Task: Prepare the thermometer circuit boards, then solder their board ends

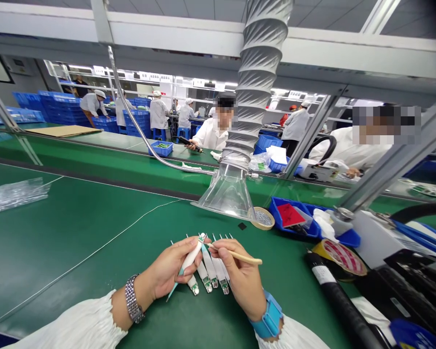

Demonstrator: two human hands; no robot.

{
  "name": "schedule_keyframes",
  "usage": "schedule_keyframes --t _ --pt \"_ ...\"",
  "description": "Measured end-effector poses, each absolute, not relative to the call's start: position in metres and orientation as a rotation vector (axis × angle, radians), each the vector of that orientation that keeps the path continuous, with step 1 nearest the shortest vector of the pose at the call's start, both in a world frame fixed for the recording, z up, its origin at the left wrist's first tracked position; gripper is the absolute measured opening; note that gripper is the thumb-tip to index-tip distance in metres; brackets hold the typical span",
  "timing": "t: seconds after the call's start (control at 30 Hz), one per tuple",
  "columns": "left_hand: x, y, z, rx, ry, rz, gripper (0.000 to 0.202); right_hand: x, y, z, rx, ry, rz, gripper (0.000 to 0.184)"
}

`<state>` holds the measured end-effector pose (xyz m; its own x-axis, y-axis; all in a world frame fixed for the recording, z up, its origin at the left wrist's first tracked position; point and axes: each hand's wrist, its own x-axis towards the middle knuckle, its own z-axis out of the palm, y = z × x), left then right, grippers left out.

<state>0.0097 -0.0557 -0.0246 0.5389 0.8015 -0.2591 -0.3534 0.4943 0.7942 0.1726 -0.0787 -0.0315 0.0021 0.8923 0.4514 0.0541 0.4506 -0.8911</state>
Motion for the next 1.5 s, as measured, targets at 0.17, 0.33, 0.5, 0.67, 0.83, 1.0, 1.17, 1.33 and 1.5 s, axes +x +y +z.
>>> schedule_keyframes --t 0.17,0.33,0.5,0.67,0.83,1.0,1.17,1.33,1.5 --pt "0.009 -0.056 -0.025 0.819 0.696 0.785 0.037 0.179 -0.084 -0.025 -0.795 -1.652 0.603 0.017" --pt "0.012 -0.058 -0.025 0.956 0.712 0.752 0.035 0.183 -0.088 -0.021 -0.903 -1.487 0.488 0.025" --pt "0.015 -0.063 -0.022 1.058 0.703 0.702 0.037 0.178 -0.083 -0.025 -1.156 -1.538 0.635 0.024" --pt "0.017 -0.065 -0.022 1.130 0.712 0.652 0.040 0.173 -0.078 -0.028 -1.200 -1.504 0.800 0.021" --pt "0.017 -0.066 -0.023 1.131 0.731 0.637 0.038 0.173 -0.076 -0.028 -1.173 -1.454 0.891 0.019" --pt "0.016 -0.067 -0.025 1.078 0.717 0.637 0.036 0.172 -0.077 -0.028 -1.150 -1.442 0.871 0.018" --pt "0.016 -0.067 -0.027 1.054 0.704 0.631 0.034 0.171 -0.077 -0.028 -1.134 -1.431 0.825 0.019" --pt "0.016 -0.066 -0.030 1.054 0.685 0.630 0.034 0.170 -0.075 -0.029 -1.144 -1.437 0.781 0.021" --pt "0.015 -0.060 -0.028 1.170 0.690 0.644 0.038 0.171 -0.074 -0.028 -1.143 -1.485 0.742 0.024"
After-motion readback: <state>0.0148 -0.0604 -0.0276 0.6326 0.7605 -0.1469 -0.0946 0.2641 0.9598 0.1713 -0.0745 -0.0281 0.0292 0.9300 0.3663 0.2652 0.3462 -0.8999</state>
